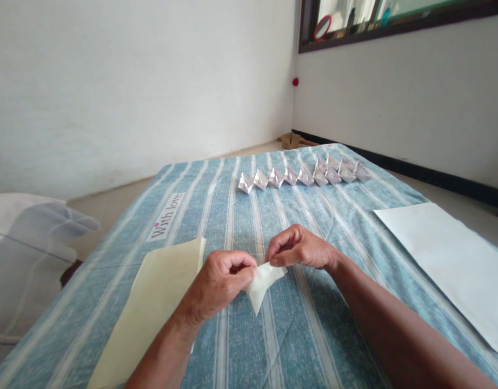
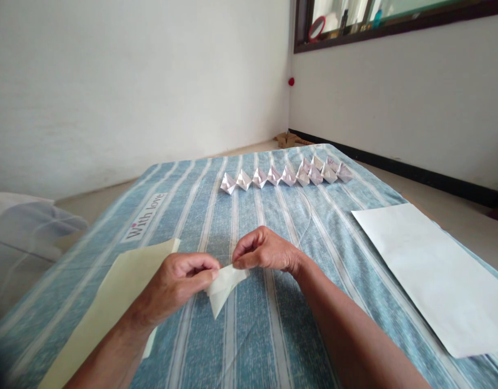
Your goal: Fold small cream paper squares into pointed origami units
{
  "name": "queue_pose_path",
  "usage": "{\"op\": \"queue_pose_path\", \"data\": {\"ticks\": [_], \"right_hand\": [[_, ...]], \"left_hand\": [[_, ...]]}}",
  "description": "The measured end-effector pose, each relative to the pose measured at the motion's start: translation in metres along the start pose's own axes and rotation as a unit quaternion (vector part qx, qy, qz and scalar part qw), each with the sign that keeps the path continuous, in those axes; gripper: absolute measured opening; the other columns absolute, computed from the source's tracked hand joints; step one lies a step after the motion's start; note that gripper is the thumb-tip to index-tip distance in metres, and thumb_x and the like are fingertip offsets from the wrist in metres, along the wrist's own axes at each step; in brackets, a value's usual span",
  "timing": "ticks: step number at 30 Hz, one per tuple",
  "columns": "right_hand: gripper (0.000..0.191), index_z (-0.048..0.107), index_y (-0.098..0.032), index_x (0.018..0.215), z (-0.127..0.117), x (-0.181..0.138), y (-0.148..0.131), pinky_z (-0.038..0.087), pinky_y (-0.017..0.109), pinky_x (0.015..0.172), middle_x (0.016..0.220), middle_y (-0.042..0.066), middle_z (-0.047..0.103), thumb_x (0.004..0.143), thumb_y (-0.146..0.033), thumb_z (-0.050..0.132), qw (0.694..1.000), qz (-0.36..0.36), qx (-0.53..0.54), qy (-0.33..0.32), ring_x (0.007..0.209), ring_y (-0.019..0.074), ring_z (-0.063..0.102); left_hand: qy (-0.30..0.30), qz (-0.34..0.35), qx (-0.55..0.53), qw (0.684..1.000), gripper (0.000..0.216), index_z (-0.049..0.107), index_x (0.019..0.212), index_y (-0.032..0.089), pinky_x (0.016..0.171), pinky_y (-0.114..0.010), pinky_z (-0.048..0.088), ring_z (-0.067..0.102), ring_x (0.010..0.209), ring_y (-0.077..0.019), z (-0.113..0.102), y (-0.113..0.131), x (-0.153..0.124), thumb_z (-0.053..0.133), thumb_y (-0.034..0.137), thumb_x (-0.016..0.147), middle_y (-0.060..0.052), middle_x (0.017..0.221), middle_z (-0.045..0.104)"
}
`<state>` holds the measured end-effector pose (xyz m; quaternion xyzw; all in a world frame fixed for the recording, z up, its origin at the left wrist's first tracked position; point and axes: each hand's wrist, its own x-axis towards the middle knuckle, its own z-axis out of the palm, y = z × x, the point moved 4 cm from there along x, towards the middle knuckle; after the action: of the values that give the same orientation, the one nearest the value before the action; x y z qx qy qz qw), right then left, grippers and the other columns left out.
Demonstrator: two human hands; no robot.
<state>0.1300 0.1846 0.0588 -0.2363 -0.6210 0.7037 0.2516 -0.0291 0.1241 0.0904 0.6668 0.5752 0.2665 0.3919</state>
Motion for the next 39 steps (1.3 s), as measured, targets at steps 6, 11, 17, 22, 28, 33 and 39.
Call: {"op": "queue_pose_path", "data": {"ticks": [6, 11, 17, 22, 28, 33, 39], "right_hand": [[0.008, 0.074, -0.013, 0.072, -0.003, -0.002, -0.001, 0.043, 0.021, 0.058, 0.062, -0.001, 0.066, 0.066, -0.018, 0.073, 1.0, -0.006, 0.002, -0.002, 0.055, 0.0076, 0.054], [0.009, 0.075, -0.013, 0.074, -0.006, -0.003, -0.003, 0.045, 0.022, 0.059, 0.065, 0.0, 0.068, 0.067, -0.019, 0.074, 1.0, -0.016, 0.005, 0.0, 0.057, 0.0086, 0.056], [0.009, 0.074, -0.012, 0.074, -0.006, -0.004, -0.004, 0.044, 0.022, 0.059, 0.065, 0.0, 0.067, 0.067, -0.018, 0.074, 1.0, -0.007, -0.007, -0.011, 0.057, 0.0082, 0.055], [0.009, 0.074, -0.012, 0.074, -0.006, -0.005, -0.005, 0.044, 0.022, 0.059, 0.064, -0.001, 0.066, 0.067, -0.017, 0.073, 1.0, 0.002, -0.013, -0.013, 0.056, 0.0082, 0.055], [0.008, 0.073, -0.012, 0.074, -0.004, -0.004, -0.006, 0.043, 0.022, 0.059, 0.063, -0.001, 0.066, 0.067, -0.017, 0.072, 1.0, -0.002, -0.008, -0.009, 0.056, 0.0079, 0.054], [0.008, 0.073, -0.013, 0.073, 0.003, -0.003, -0.008, 0.042, 0.021, 0.056, 0.06, -0.003, 0.064, 0.066, -0.016, 0.071, 1.0, -0.003, -0.012, -0.022, 0.054, 0.0069, 0.052], [0.008, 0.073, -0.013, 0.074, 0.002, -0.003, -0.008, 0.043, 0.021, 0.057, 0.062, -0.002, 0.065, 0.067, -0.015, 0.07, 1.0, -0.008, -0.016, -0.018, 0.054, 0.0072, 0.053]], "left_hand": [[-0.023, 0.003, -0.025, 0.999, 0.018, 0.066, 0.064, 0.017, 0.054, -0.023, 0.034, 0.045, 0.057, -0.0117, -0.004, -0.005, 0.001, 0.054, 0.027, 0.073, 0.002, 0.059, 0.056], [-0.04, -0.003, -0.086, 0.995, 0.016, 0.068, 0.068, 0.016, 0.062, -0.026, 0.041, 0.056, 0.069, -0.0156, -0.006, -0.006, 0.0, 0.058, 0.027, 0.073, -0.003, 0.077, 0.069], [-0.079, 0.003, -0.133, 0.988, 0.018, 0.072, 0.075, 0.014, 0.068, -0.029, 0.043, 0.06, 0.074, -0.0177, -0.005, -0.007, -0.001, 0.059, 0.026, 0.073, -0.006, 0.086, 0.073], [-0.104, 0.006, -0.136, 0.985, 0.019, 0.072, 0.075, 0.013, 0.067, -0.028, 0.043, 0.06, 0.073, -0.017, -0.006, -0.008, -0.001, 0.059, 0.027, 0.073, -0.007, 0.083, 0.073], [-0.089, -0.003, -0.098, 0.991, 0.024, 0.072, 0.079, 0.014, 0.063, -0.026, 0.041, 0.056, 0.068, -0.0152, -0.006, -0.002, -0.002, 0.06, 0.034, 0.076, -0.004, 0.076, 0.069], [-0.066, -0.002, -0.005, 0.998, 0.027, 0.071, 0.073, 0.016, 0.057, -0.025, 0.036, 0.048, 0.06, -0.0126, -0.001, 0.008, -0.005, 0.057, 0.038, 0.08, 0.001, 0.064, 0.06], [-0.064, -0.001, 0.01, 0.998, 0.026, 0.07, 0.072, 0.017, 0.057, -0.025, 0.037, 0.05, 0.061, -0.0133, -0.001, 0.006, -0.004, 0.054, 0.036, 0.08, 0.0, 0.064, 0.061]]}}
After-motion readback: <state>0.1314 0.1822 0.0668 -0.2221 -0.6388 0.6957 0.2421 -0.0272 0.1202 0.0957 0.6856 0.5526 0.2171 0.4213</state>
